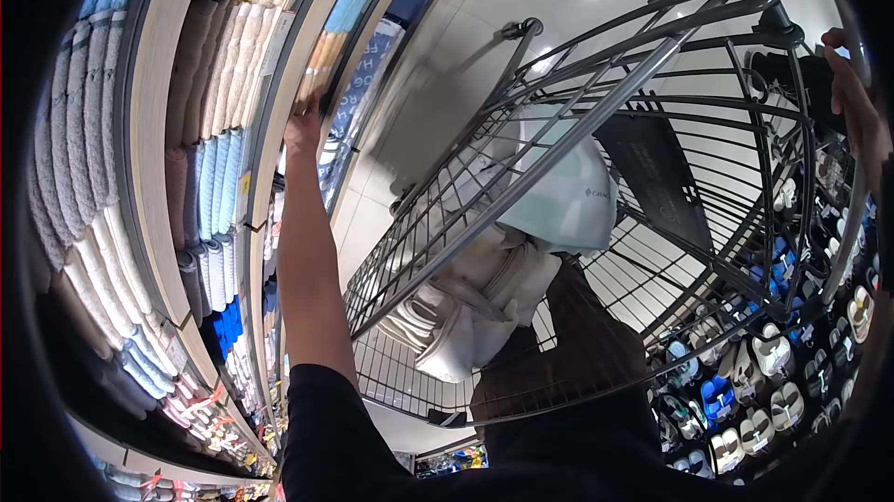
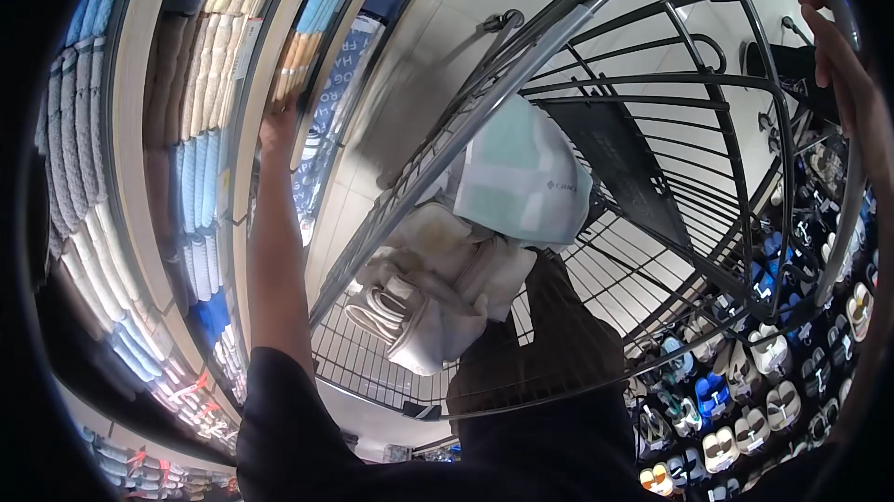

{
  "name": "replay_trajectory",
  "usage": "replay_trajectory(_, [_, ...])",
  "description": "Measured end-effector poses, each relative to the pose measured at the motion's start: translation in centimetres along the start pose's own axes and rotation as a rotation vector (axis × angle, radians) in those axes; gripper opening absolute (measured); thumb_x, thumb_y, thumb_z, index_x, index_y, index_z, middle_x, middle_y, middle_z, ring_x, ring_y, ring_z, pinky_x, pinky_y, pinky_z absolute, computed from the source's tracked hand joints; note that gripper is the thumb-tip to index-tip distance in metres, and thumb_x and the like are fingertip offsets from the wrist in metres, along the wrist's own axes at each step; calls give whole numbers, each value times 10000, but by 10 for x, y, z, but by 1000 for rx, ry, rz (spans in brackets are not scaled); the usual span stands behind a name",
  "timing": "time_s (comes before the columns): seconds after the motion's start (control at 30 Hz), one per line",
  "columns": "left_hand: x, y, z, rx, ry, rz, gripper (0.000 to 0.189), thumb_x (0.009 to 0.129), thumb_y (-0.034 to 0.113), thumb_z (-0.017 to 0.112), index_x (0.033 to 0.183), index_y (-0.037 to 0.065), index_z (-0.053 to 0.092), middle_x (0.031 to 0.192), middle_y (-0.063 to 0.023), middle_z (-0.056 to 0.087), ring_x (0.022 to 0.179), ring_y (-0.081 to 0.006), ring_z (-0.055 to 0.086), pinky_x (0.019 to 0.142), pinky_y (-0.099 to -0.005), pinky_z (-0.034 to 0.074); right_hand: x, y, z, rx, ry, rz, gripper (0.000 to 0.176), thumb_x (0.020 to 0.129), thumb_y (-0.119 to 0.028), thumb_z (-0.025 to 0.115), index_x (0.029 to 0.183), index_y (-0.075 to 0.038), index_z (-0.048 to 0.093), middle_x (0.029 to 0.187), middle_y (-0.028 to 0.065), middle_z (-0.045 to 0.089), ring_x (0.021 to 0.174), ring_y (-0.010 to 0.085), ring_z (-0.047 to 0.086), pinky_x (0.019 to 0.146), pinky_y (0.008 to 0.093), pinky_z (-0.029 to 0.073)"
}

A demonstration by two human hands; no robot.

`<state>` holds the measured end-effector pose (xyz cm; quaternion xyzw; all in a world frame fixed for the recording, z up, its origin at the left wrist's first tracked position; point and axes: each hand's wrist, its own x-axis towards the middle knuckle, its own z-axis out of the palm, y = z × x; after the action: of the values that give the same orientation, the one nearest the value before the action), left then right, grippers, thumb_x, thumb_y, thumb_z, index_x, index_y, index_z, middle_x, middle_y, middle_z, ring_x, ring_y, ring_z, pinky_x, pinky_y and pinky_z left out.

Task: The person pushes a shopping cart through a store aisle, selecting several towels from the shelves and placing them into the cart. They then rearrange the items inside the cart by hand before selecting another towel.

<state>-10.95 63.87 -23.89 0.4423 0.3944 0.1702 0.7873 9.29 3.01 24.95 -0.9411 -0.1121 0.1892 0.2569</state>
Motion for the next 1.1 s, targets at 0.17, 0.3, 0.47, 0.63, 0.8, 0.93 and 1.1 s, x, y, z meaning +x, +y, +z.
replay_trajectory(0.17, [5,7,-10,-151,-72,-80,505,974,376,574,1353,50,507,1438,-137,487,1303,-359,474,1044,-546,468,0,-4,0,-35,5,29,189,904,-192,701,963,-12,707,584,54,640,354,39,459,312,183,306])
replay_trajectory(0.3, [27,-14,-42,481,-261,267,510,988,370,547,1345,9,502,1415,-163,505,1285,-383,499,1056,-582,450,25,42,-20,62,-36,390,193,903,-192,702,964,-10,707,583,54,635,358,47,466,313,187,314])
replay_trajectory(0.47, [-21,-3,-29,67,-120,17,458,898,127,660,1303,-27,514,1309,-149,566,1174,-294,579,1021,-438,489,-3,-4,0,11,14,4,208,904,-206,697,976,-11,700,592,56,642,359,44,463,317,189,314])
replay_trajectory(0.63, [-78,-2,-70,52,-131,-246,391,876,184,627,1235,30,600,1198,-105,650,1075,-231,640,919,-375,545,-5,-6,-2,-43,4,11,254,898,-237,684,1011,-10,686,616,60,665,365,34,469,326,188,328])
replay_trajectory(0.8, [-143,25,-56,533,-379,-114,421,804,140,684,1198,23,593,1098,-80,647,990,-191,650,857,-315,551,-1,25,3,-165,84,111,307,936,-356,627,998,-59,666,570,4,531,381,43,407,346,209,275])
replay_trajectory(0.93, [-171,39,-42,599,-498,-213,568,789,131,677,1311,2,494,1201,-111,606,1099,-244,623,960,-367,519,-1,25,7,-152,107,195,378,950,-444,590,1115,-107,638,597,-30,469,420,25,418,337,191,264])
replay_trajectory(1.1, [-209,82,-4,438,-491,-400,675,753,140,700,1357,-12,441,1229,-148,590,1131,-265,611,984,-375,499,-2,24,8,-111,139,153,327,946,-403,596,1062,-100,640,594,-29,470,443,30,418,346,207,281])
